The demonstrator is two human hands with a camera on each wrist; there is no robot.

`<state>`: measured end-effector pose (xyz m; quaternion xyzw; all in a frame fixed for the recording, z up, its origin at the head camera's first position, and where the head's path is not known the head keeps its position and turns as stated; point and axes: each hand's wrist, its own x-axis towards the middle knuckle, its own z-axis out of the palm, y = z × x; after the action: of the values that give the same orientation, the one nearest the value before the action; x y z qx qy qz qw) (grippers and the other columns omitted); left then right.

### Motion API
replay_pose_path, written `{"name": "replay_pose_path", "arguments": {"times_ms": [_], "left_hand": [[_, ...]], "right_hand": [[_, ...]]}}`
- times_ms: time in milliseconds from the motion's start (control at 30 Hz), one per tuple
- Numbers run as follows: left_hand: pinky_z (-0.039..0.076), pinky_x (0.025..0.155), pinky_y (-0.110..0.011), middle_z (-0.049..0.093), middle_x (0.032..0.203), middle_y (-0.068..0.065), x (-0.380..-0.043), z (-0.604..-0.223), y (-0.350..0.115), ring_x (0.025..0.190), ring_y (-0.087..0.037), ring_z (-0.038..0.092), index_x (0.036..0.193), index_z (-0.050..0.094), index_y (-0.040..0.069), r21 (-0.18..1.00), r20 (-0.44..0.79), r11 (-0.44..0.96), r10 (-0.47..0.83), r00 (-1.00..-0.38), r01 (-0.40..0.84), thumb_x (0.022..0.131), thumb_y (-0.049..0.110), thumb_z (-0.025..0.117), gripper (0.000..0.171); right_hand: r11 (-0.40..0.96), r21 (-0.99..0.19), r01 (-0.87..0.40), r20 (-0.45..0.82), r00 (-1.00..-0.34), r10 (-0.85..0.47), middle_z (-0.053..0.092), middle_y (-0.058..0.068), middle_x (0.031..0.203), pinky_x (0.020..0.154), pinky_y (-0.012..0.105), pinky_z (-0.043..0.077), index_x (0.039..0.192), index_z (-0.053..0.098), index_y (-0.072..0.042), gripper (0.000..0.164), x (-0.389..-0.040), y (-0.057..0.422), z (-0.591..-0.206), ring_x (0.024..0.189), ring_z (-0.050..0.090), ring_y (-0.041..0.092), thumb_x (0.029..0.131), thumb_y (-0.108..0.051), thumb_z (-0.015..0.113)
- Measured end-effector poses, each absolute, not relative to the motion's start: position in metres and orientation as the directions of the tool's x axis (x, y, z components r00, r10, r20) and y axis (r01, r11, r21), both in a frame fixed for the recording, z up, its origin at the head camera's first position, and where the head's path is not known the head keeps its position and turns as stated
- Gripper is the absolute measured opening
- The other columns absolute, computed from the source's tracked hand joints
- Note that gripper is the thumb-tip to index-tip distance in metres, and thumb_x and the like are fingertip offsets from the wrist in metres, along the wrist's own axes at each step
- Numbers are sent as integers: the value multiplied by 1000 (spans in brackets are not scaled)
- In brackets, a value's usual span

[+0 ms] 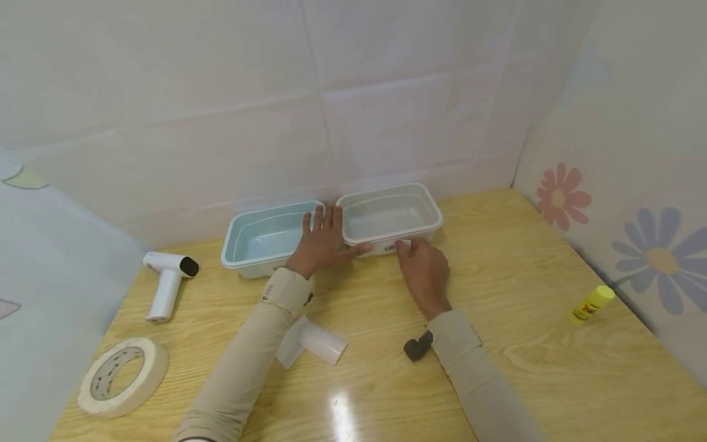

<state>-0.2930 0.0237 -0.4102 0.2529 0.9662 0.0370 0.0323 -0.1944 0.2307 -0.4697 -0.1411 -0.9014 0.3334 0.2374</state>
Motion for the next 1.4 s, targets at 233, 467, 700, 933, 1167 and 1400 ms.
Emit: {"name": "replay_pose_path", "arguments": {"times_ms": [233,467,700,933,1167,1400], "left_hand": [[-8,118,-59,3,165,-22,-290,-408,24,152,-41,-4,160,-3,2,66,-33,869,494,-869,491,80,94,29,126],[-9,117,-59,2,165,-22,-289,-407,24,151,-41,-4,159,-7,2,70,-41,867,497,-867,494,80,94,29,126],[-11,117,-59,0,165,-23,-294,-410,22,151,-41,-6,160,-4,1,80,-47,868,495,-868,490,80,93,30,126],[-11,117,-58,0,165,-22,-293,-409,25,151,-41,-6,160,-3,2,77,-46,866,499,-865,495,81,93,29,125],[-9,118,-58,2,165,-22,-292,-409,26,151,-40,-6,160,-5,3,51,-41,869,494,-869,491,79,94,26,126],[-10,117,-58,-1,166,-21,-294,-410,25,151,-39,-8,160,-5,3,67,-58,878,479,-876,475,78,95,27,128]], "right_hand": [[793,-599,109,318,-877,360,58,-2,53,41,34,40,87,72,-3,51,-194,234,-466,43,51,15,99,-51,59],[832,-544,107,274,-915,296,61,4,56,36,33,40,112,72,3,50,-190,241,-461,39,51,14,102,-44,56],[893,-450,-31,319,-939,129,66,4,74,46,39,48,108,72,-5,27,-195,231,-463,55,58,19,104,-21,50],[867,-427,-258,460,-887,-37,65,4,76,55,35,48,98,70,-3,19,-202,207,-470,61,57,18,104,-13,55],[794,-543,-271,383,-922,-53,64,3,84,63,35,48,104,68,-9,21,-200,203,-466,72,57,18,107,-19,50],[696,-703,-146,228,-973,26,67,-1,91,62,36,50,114,69,-14,26,-199,239,-469,70,59,16,107,-21,45]]}}
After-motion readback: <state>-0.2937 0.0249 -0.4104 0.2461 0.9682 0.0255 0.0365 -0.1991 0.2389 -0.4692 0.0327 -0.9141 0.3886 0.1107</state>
